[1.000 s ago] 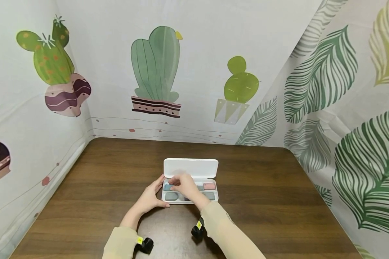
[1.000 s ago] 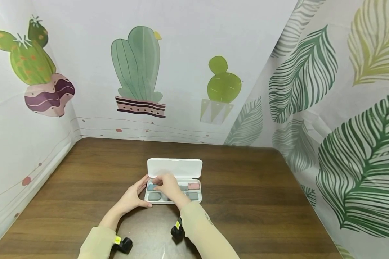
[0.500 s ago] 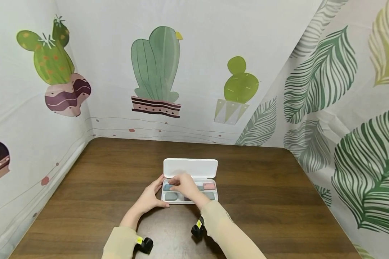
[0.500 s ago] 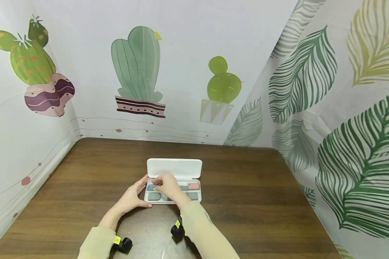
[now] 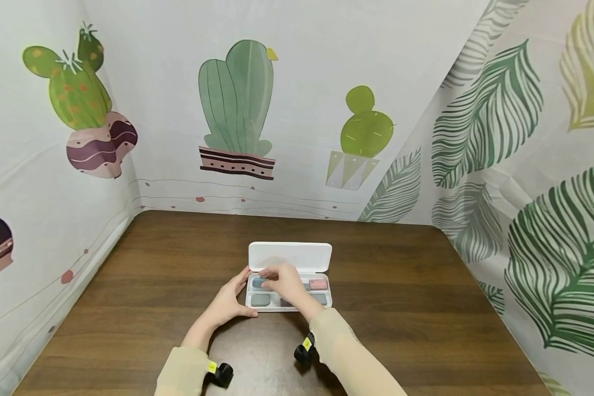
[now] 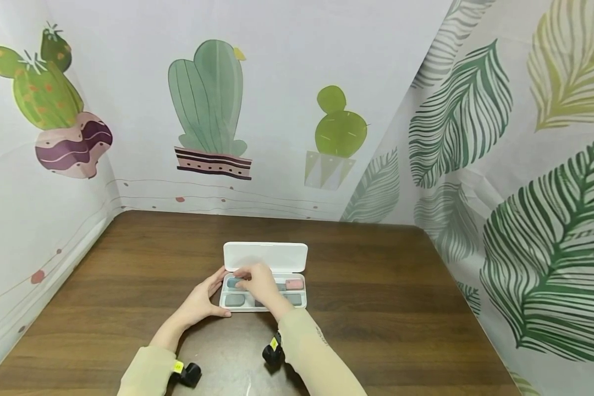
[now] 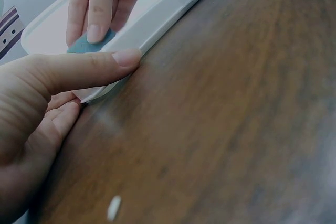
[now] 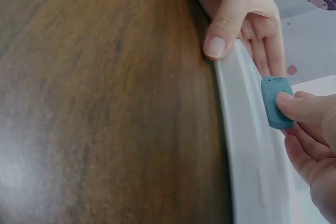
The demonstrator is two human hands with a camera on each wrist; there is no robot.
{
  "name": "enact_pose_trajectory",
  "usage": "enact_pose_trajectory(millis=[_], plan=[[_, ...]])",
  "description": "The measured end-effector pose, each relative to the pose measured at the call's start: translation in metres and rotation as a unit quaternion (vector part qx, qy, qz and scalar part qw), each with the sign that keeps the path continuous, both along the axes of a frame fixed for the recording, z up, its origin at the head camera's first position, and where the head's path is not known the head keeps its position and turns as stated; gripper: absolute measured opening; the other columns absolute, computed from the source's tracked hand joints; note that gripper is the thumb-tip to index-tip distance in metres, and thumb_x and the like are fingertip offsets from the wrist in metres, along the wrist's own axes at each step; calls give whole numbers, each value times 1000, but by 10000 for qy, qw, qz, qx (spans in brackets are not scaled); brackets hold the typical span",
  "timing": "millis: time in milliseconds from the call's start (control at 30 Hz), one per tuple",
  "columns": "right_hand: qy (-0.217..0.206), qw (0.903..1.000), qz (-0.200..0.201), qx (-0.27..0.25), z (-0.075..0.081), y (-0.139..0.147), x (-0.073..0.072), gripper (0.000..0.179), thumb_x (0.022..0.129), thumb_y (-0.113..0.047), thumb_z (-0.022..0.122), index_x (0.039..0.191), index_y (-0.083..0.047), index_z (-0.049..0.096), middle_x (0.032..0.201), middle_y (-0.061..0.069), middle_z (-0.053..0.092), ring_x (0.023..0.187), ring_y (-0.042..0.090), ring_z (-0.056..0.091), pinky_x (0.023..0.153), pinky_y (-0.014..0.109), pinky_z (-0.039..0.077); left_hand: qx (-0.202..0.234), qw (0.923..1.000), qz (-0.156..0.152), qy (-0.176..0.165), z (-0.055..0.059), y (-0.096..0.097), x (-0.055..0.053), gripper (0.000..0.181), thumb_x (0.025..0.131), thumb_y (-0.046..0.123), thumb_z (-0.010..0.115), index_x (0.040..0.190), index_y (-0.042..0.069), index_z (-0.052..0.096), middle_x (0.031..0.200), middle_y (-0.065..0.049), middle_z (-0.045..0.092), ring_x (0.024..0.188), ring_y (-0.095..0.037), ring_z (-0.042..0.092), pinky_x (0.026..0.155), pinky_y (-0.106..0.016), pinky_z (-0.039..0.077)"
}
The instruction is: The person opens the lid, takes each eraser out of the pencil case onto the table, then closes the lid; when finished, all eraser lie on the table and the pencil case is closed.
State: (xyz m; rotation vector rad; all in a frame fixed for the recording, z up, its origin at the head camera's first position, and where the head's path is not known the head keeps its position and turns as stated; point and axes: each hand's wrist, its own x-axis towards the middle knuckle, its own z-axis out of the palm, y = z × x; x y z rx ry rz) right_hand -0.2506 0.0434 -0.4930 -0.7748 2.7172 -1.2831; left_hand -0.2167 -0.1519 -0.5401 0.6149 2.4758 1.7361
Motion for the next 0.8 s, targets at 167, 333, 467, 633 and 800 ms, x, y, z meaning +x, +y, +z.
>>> enact_pose_trajectory(millis=[167,333,467,633,800], plan=[[14,9997,-151,-182,6,11,4,21,85,-10,74,105,-3,75,102,10,76,91,22,71,79,23,60,-28,10000,31,8,-1,1,-1,115,59,2,91,150,-12,21,150,-34,34,139,-46,34,116,-44,32],[82,9992,-276,-275,10,32,6,23,86,-10,73,108,-3,74,104,10,75,93,24,71,78,22,60,37,10000,23,-55,-1,1,-2,114,60,0,91,149,-14,21,150,-34,34,140,-46,33,116,-49,30],[173,9983,-455,-325,13,53,9,23,85,-10,74,107,-3,74,103,10,75,92,25,71,77,25,60,47,9999,72,-103,0,2,-2,115,59,-1,91,149,-14,22,150,-34,34,140,-44,34,116,-49,31],[232,9949,-808,-561,11,82,13,22,83,-7,75,104,-2,75,100,12,76,90,25,72,76,26,62,7,9999,69,-105,0,2,-2,114,59,-1,91,149,-14,22,150,-33,35,140,-43,35,116,-48,32],[223,9884,-1165,-953,6,109,16,22,80,-4,77,102,0,75,98,14,76,83,24,73,71,22,61,15,9999,93,-119,5,3,1,113,59,-2,91,148,-15,22,150,-34,34,140,-45,34,116,-49,31]])
